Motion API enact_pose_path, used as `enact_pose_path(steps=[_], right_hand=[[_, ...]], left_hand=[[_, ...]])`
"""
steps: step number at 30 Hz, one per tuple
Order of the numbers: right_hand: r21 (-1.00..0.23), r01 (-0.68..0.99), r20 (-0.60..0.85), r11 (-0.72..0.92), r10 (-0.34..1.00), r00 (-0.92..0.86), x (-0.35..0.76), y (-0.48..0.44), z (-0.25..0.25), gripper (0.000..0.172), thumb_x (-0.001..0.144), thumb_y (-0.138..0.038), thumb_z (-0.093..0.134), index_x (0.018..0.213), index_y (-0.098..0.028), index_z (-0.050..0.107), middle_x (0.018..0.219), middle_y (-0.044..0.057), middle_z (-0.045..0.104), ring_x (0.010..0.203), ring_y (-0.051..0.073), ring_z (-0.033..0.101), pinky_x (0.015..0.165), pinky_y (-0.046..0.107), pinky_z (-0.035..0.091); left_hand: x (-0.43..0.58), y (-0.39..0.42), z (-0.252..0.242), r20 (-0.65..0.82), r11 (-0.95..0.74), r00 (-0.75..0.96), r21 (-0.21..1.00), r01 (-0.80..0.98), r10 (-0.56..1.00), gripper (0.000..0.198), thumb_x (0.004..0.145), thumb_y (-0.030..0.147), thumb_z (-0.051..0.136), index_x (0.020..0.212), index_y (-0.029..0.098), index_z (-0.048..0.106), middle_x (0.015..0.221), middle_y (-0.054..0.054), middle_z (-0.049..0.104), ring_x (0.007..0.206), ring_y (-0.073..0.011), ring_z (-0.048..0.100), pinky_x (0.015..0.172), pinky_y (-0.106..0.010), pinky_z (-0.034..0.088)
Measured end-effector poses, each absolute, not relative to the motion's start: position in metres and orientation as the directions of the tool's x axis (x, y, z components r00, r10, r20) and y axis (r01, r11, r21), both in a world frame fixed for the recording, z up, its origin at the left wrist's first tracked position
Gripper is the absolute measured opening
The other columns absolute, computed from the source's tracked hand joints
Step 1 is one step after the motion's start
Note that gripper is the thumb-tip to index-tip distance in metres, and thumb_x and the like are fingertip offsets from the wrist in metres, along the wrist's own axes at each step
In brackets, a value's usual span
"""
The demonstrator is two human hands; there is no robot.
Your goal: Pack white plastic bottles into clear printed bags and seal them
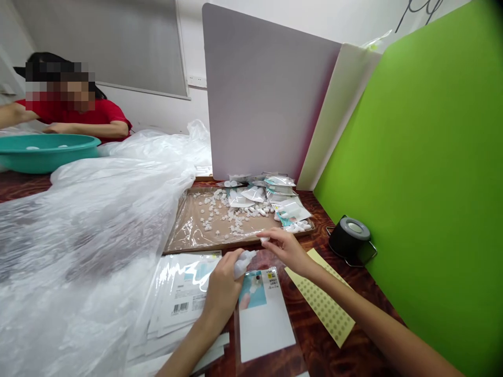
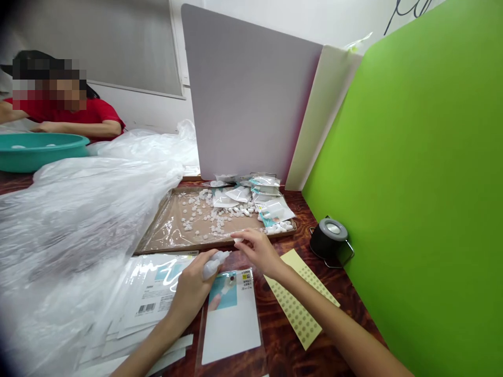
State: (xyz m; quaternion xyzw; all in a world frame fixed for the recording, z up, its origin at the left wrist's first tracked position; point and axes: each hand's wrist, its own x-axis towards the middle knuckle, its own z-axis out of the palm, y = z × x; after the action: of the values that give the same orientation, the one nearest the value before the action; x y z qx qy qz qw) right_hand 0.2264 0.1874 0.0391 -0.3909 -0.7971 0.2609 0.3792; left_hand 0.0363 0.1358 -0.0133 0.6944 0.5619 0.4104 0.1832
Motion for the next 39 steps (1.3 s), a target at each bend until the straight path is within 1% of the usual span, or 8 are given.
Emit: enact_pose_path(steps=[8, 23, 25, 29, 32, 34, 36, 39], right_hand=[[-0.757, 0.377, 0.407, 0.534, 0.836, -0.368, 0.233, 0.162, 0.023, 0.017, 0.079, -0.031, 0.073, 0.084, -0.018, 0.066, 0.077, 0.000, 0.068, 0.069, 0.014, 0.060, 0.062, 0.023, 0.045], [-0.709, 0.360, 0.454, 0.607, 0.783, -0.426, 0.226, 0.155, 0.016, 0.016, 0.088, -0.029, 0.063, 0.100, -0.020, 0.068, 0.101, 0.006, 0.073, 0.088, 0.018, 0.068, 0.077, 0.028, 0.050], [-0.718, 0.394, 0.424, 0.574, 0.810, -0.406, 0.226, 0.155, 0.015, 0.016, 0.090, -0.032, 0.060, 0.092, -0.018, 0.068, 0.086, 0.004, 0.074, 0.075, 0.017, 0.068, 0.067, 0.025, 0.049], [-0.715, 0.464, 0.344, 0.523, 0.841, -0.417, 0.230, 0.157, 0.015, 0.042, 0.098, -0.036, 0.043, 0.065, -0.018, 0.060, 0.051, -0.002, 0.058, 0.049, 0.013, 0.055, 0.052, 0.023, 0.040], [-0.693, 0.475, 0.342, 0.543, 0.827, -0.447, 0.237, 0.156, 0.020, 0.018, 0.093, -0.035, 0.055, 0.096, -0.018, 0.062, 0.080, 0.002, 0.068, 0.067, 0.015, 0.061, 0.061, 0.023, 0.043], [-0.676, 0.465, 0.353, 0.571, 0.805, -0.476, 0.238, 0.154, 0.021, 0.023, 0.087, -0.032, 0.064, 0.106, -0.020, 0.060, 0.097, 0.005, 0.068, 0.082, 0.017, 0.061, 0.071, 0.025, 0.044], [-0.671, 0.472, 0.350, 0.572, 0.805, -0.479, 0.235, 0.155, 0.018, 0.013, 0.088, -0.032, 0.062, 0.089, -0.019, 0.062, 0.088, 0.004, 0.067, 0.079, 0.017, 0.060, 0.071, 0.025, 0.043], [-0.700, 0.509, 0.329, 0.502, 0.858, -0.394, 0.224, 0.156, 0.007, 0.049, 0.101, -0.038, 0.035, 0.060, -0.018, 0.053, 0.056, 0.000, 0.057, 0.053, 0.013, 0.053, 0.055, 0.024, 0.039]], left_hand=[[0.041, 0.133, -0.013, 0.414, -0.385, 0.122, 0.643, 0.662, 0.902, 0.037, 0.078, 0.014, 0.046, 0.112, 0.020, 0.060, 0.107, -0.007, 0.067, 0.099, -0.0252, 0.061, 0.081, -0.036, 0.049], [0.040, 0.131, -0.014, 0.446, -0.418, 0.133, 0.637, 0.648, 0.885, 0.036, 0.077, 0.014, 0.047, 0.108, 0.024, 0.062, 0.107, -0.004, 0.069, 0.096, -0.0215, 0.065, 0.079, -0.032, 0.052], [0.040, 0.129, -0.013, 0.446, -0.428, 0.151, 0.626, 0.651, 0.882, 0.042, 0.071, 0.011, 0.048, 0.110, 0.023, 0.062, 0.108, -0.004, 0.069, 0.098, -0.0229, 0.064, 0.080, -0.033, 0.052], [0.040, 0.129, -0.012, 0.446, -0.441, 0.172, 0.618, 0.651, 0.878, 0.043, 0.070, 0.012, 0.049, 0.110, 0.021, 0.062, 0.111, -0.006, 0.069, 0.101, -0.0240, 0.063, 0.082, -0.033, 0.051], [0.040, 0.131, -0.011, 0.442, -0.421, 0.145, 0.627, 0.656, 0.885, 0.032, 0.080, 0.018, 0.046, 0.107, 0.023, 0.062, 0.106, -0.005, 0.070, 0.095, -0.0222, 0.066, 0.078, -0.032, 0.052], [0.040, 0.132, -0.012, 0.444, -0.430, 0.157, 0.622, 0.655, 0.882, 0.032, 0.079, 0.019, 0.047, 0.107, 0.023, 0.063, 0.106, -0.005, 0.071, 0.095, -0.0220, 0.066, 0.079, -0.032, 0.053], [0.040, 0.132, -0.012, 0.451, -0.455, 0.189, 0.608, 0.651, 0.872, 0.038, 0.072, 0.014, 0.049, 0.107, 0.023, 0.064, 0.108, -0.005, 0.070, 0.098, -0.0226, 0.066, 0.083, -0.033, 0.053], [0.040, 0.130, -0.014, 0.463, -0.480, 0.216, 0.588, 0.651, 0.860, 0.051, 0.062, 0.007, 0.048, 0.108, 0.022, 0.064, 0.110, -0.005, 0.070, 0.102, -0.0237, 0.065, 0.085, -0.034, 0.052]])
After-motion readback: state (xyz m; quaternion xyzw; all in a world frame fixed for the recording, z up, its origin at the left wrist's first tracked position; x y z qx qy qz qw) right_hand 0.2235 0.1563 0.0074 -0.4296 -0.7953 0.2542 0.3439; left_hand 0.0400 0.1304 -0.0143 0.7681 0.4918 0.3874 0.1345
